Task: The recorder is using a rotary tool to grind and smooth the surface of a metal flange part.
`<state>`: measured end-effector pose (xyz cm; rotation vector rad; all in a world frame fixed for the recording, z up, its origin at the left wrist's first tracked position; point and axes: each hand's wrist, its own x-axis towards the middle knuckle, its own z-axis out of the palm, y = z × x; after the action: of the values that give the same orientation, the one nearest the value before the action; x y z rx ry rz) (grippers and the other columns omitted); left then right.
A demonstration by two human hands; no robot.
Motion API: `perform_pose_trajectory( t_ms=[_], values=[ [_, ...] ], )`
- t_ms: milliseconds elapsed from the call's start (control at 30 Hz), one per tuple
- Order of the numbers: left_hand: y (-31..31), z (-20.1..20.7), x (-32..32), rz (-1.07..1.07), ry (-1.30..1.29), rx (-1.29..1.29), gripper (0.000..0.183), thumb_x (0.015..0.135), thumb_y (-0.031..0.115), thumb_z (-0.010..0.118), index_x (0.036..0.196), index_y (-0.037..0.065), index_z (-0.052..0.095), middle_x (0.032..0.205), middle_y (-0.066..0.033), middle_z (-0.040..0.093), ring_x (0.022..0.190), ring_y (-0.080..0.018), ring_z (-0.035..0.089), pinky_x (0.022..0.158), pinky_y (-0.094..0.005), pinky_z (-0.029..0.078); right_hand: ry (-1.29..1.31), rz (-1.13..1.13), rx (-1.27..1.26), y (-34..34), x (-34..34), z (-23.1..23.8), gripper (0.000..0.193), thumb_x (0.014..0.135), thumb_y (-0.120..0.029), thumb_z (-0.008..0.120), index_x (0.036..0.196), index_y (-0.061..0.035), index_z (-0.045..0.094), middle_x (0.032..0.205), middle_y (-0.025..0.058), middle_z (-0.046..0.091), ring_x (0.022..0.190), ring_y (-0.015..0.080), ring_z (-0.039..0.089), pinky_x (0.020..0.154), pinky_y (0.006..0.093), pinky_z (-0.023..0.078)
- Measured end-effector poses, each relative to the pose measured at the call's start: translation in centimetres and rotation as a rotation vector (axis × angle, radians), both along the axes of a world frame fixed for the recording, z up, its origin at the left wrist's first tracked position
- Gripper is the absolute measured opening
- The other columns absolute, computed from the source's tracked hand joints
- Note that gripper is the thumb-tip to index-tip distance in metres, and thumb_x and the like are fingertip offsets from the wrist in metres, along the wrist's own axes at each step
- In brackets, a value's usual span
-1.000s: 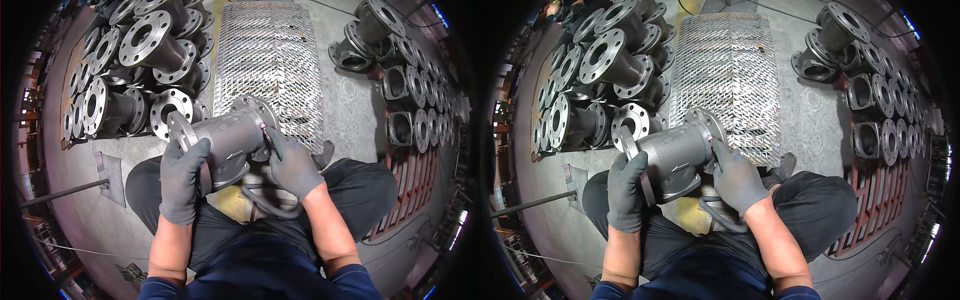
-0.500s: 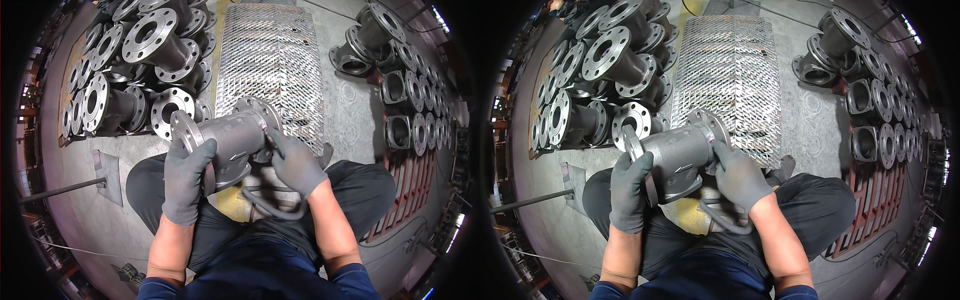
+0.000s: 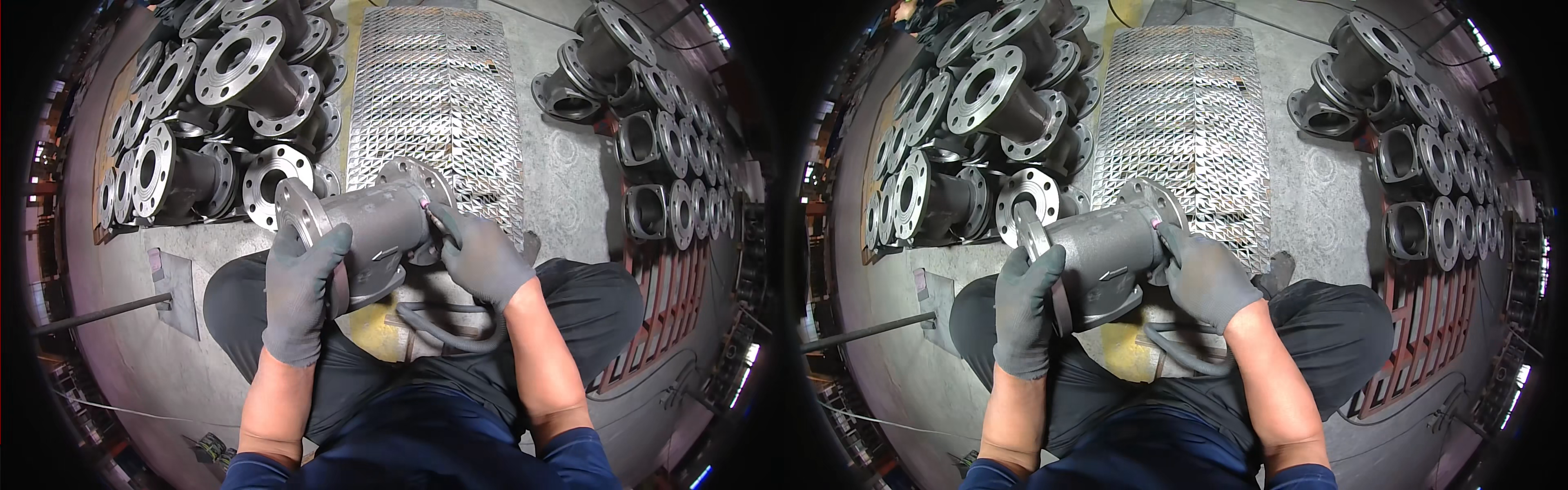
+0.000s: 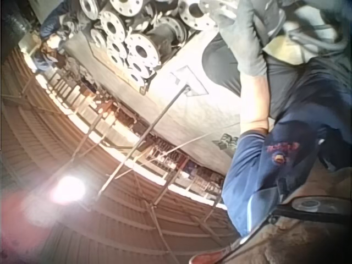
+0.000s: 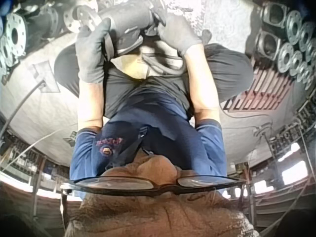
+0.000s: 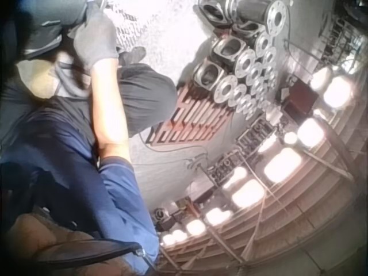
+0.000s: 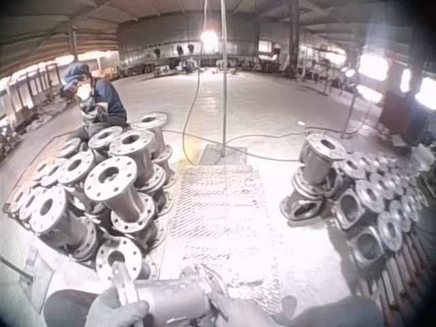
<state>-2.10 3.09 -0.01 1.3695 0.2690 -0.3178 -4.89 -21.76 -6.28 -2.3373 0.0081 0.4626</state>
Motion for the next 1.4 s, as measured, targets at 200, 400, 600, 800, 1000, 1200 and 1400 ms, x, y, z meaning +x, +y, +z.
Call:
perform_pose_trajectory(
  t_ms=[200, 400, 600, 800, 1000, 1200, 1400],
  values=[
    [-0.2, 0.4, 0.4, 0.005, 0.047, 0.026, 0.048, 0.107, 0.026, 0.077, 0.138, -0.009, 0.065, 0.113, -0.0091, 0.075, 0.099, -0.0161, 0.071, 0.090, -0.0321, 0.057, -0.001, -0.022, 0.050, 0.5, -0.2, 0.5, 0.057, 0.100, -0.012, 0.063, 0.157, -0.0097, 0.058, 0.111, 0.0295, 0.075, 0.103, 0.0482, 0.073, 0.094, 0.0566, 0.058],
    [0.3, 0.5, 2.2, 0.023, 0.074, 0.097, 0.043, 0.109, 0.033, 0.074, 0.124, -0.007, 0.073, 0.106, -0.0083, 0.076, 0.090, -0.0151, 0.071, 0.085, -0.0315, 0.057, -0.091, -0.081, 0.160, 0.4, -1.1, -0.6, 0.053, 0.101, -0.007, 0.059, 0.154, -0.0086, 0.062, 0.115, 0.0272, 0.075, 0.104, 0.0468, 0.072, 0.094, 0.0542, 0.057],
    [0.4, -0.2, 4.1, -0.130, -0.056, 0.146, 0.044, 0.106, 0.028, 0.078, 0.130, -0.006, 0.066, 0.114, -0.0102, 0.075, 0.097, -0.0148, 0.071, 0.085, -0.0314, 0.058, -0.381, -0.221, 0.213, -0.1, -2.2, -0.4, 0.055, 0.100, -0.006, 0.063, 0.154, -0.0076, 0.061, 0.119, 0.0272, 0.074, 0.106, 0.0469, 0.072, 0.095, 0.0533, 0.058],
    [1.5, -3.0, 4.0, -0.040, -0.181, 0.353, 0.048, 0.104, 0.032, 0.079, 0.128, -0.007, 0.066, 0.111, -0.0106, 0.075, 0.097, -0.0152, 0.068, 0.086, -0.0334, 0.057, -0.281, -0.270, 0.260, -0.8, -2.9, -1.2, 0.054, 0.101, -0.003, 0.064, 0.155, -0.0033, 0.061, 0.140, 0.0240, 0.073, 0.127, 0.0372, 0.073, 0.109, 0.0417, 0.056],
    [0.7, -2.9, 4.4, -0.006, -0.225, 0.265, 0.044, 0.106, 0.033, 0.076, 0.122, -0.007, 0.067, 0.105, -0.0128, 0.075, 0.091, -0.0161, 0.068, 0.081, -0.0354, 0.056, -0.158, -0.232, 0.330, 0.3, -2.8, -0.5, 0.051, 0.102, -0.007, 0.065, 0.152, -0.0046, 0.063, 0.132, 0.0270, 0.073, 0.117, 0.0445, 0.073, 0.099, 0.0492, 0.059],
    [1.5, -3.8, 4.5, -0.048, -0.422, 0.647, 0.044, 0.108, 0.036, 0.072, 0.113, -0.007, 0.067, 0.091, -0.0149, 0.070, 0.083, -0.0178, 0.066, 0.074, -0.0406, 0.054, -0.268, 0.028, 0.328, 1.7, -1.4, -0.3, 0.050, 0.103, -0.007, 0.064, 0.152, -0.0160, 0.064, 0.120, 0.0182, 0.074, 0.106, 0.0408, 0.074, 0.091, 0.0480, 0.060],
    [2.2, -5.1, 4.3, -0.066, -0.450, 0.642, 0.042, 0.111, 0.036, 0.070, 0.110, -0.006, 0.067, 0.091, -0.0173, 0.067, 0.081, -0.0247, 0.064, 0.073, -0.0427, 0.053, -0.366, 0.125, 0.225, 3.5, 0.1, 0.6, 0.057, 0.098, -0.004, 0.065, 0.153, -0.0203, 0.065, 0.115, 0.0149, 0.073, 0.102, 0.0387, 0.073, 0.088, 0.0493, 0.060]
  ],
)
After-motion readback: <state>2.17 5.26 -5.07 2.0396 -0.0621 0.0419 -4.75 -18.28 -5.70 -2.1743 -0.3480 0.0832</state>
